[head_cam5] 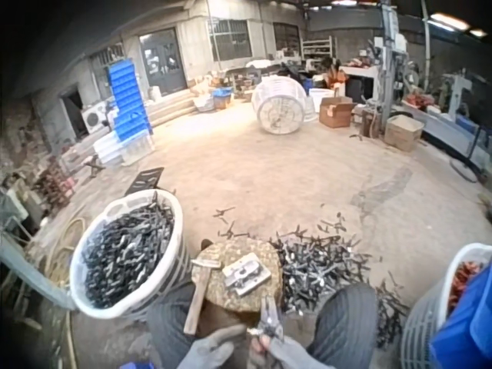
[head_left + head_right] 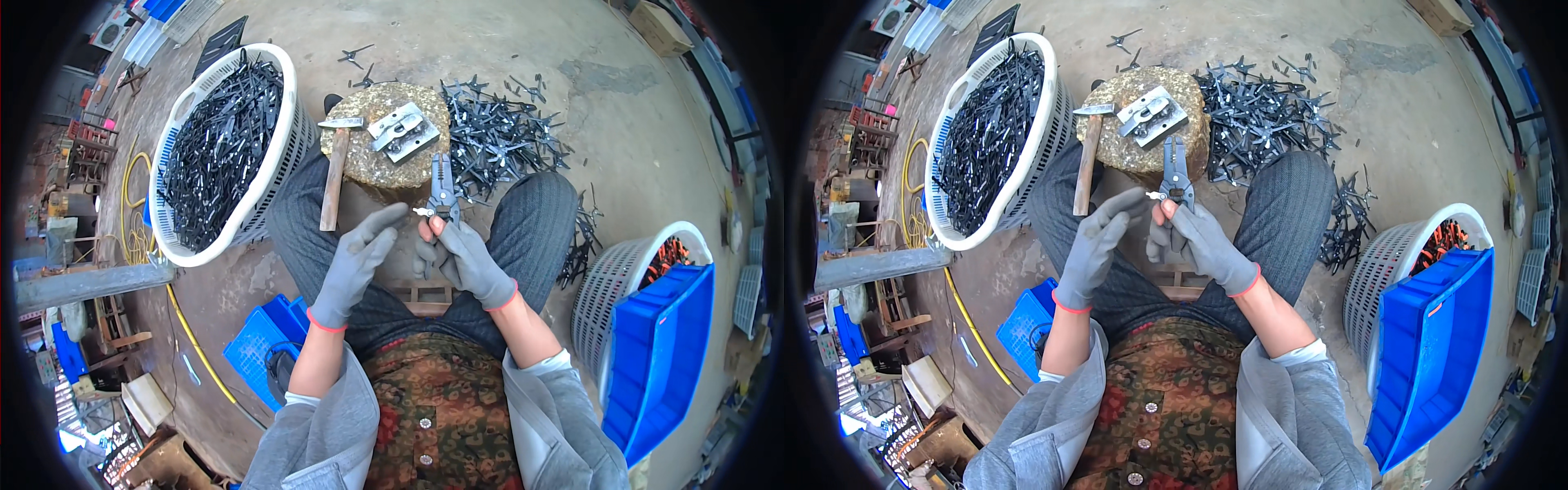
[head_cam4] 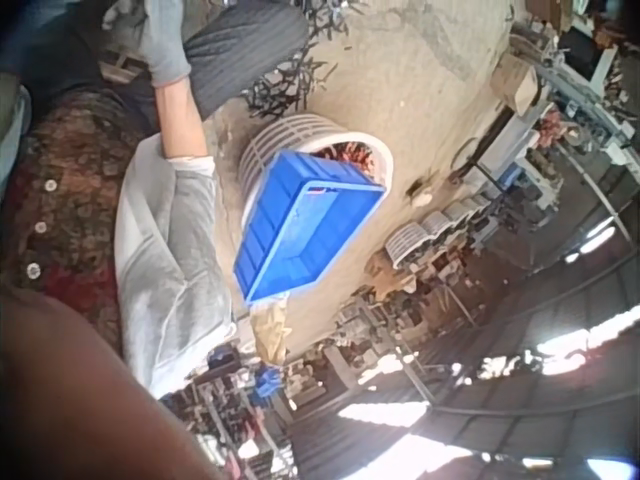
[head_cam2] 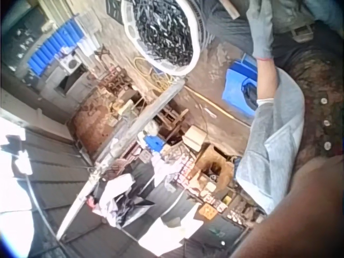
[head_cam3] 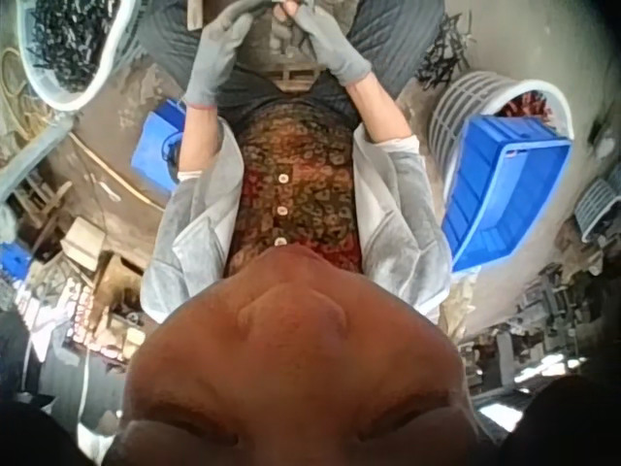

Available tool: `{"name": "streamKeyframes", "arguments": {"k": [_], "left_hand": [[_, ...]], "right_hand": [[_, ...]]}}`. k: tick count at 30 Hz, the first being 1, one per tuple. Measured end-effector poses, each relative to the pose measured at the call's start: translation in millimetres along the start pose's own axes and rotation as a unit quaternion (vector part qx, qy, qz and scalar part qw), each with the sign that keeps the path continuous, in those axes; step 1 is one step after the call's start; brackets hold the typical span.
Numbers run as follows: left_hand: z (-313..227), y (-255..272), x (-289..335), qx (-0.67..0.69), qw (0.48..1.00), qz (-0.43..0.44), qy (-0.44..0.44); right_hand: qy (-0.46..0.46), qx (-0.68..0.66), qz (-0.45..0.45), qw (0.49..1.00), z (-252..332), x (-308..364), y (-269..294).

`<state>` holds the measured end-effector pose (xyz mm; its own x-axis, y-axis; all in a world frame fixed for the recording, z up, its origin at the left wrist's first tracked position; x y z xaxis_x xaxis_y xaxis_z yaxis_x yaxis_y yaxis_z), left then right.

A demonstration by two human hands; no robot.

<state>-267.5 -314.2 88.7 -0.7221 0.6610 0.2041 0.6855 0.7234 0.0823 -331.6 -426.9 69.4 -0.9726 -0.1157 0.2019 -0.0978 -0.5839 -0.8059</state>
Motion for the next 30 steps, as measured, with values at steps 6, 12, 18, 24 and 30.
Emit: {"name": "streamKeyframes", "arguments": {"k": [6,12,18,24,30], "left_hand": [[-1.0,-9.2,2.1,-0.014,0.997,0.073,-0.027],[-6.1,-2.4,2.1,-0.045,0.993,0.04,-0.1],[4.9,-0.6,10.7,0.12,0.991,0.043,0.03],[-0.1,2.4,12.8,0.082,0.993,0.081,0.018],[22.8,1.1,8.0,0.139,0.989,0.038,0.043]], "right_hand": [[-0.066,0.037,0.013,0.997,-5.9,1.9,-10.8],[-0.11,0.03,0.019,0.993,-16.7,2.1,-18.5],[-0.133,0.1,0.039,0.985,-23.2,0.0,-28.3],[-0.176,0.189,0.043,0.965,-28.6,-1.9,-21.8],[-0.167,0.158,0.015,0.973,-32.0,-6.3,-16.6]]}}
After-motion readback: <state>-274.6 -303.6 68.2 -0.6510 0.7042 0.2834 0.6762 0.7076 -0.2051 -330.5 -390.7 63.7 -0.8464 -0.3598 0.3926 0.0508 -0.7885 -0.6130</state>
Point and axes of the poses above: each hand's wrist, its own x-axis away from the middle knuckle, its own y-axis out of the back of the hand, z = x × y, the point moved 7 cm from there along -x, towards the middle knuckle, and after that the axes turned 8 degrees about -x, right-handed, at the moved point
